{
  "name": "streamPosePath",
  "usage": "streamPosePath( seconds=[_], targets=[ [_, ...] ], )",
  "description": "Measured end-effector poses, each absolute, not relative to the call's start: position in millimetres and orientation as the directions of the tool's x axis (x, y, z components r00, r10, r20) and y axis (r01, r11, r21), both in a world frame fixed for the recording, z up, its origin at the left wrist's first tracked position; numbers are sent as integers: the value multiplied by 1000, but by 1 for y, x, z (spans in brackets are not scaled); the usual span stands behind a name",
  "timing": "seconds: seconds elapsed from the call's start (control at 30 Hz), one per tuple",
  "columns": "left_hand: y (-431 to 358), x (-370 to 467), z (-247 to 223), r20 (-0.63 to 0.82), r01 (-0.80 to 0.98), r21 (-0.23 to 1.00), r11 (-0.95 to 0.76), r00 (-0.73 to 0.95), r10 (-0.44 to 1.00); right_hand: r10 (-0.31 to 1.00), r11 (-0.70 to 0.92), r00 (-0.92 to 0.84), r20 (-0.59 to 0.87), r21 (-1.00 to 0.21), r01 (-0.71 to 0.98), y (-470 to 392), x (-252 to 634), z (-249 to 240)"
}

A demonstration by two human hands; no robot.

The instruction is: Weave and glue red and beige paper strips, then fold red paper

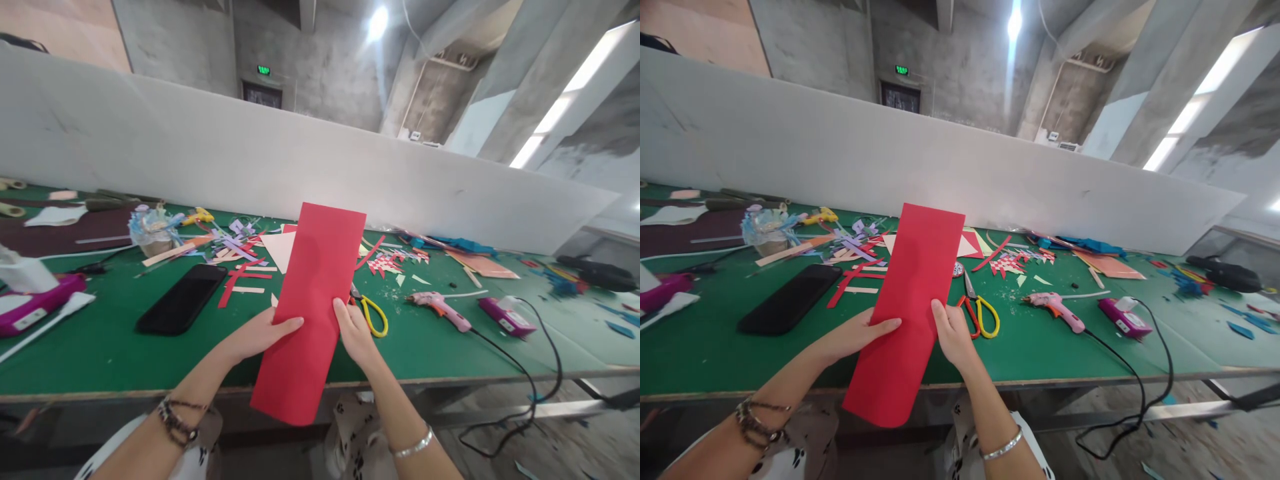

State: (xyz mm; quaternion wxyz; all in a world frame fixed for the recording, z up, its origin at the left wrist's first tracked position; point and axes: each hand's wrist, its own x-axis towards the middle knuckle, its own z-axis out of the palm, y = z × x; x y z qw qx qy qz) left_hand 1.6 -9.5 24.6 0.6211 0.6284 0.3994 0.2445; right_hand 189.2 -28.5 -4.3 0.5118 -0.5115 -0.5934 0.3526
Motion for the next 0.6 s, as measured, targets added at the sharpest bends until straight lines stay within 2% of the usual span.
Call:
streamPosePath(
  seconds=[0.23, 0.43, 0.6],
  targets=[
    [-6, 1, 25, -128, 211, 977, 24, 493, 861, 978, 208, -45, 204, -947, 244, -32, 185, -3],
    [-4, -5, 28, -111, 262, 965, -22, 481, 870, 946, 313, -32, 323, -881, 356, -31, 183, -3],
    [-5, -5, 27, -169, 222, 973, 65, 489, 856, 924, 349, 0, 381, -845, 405, -31, 183, -3]
  ],
)
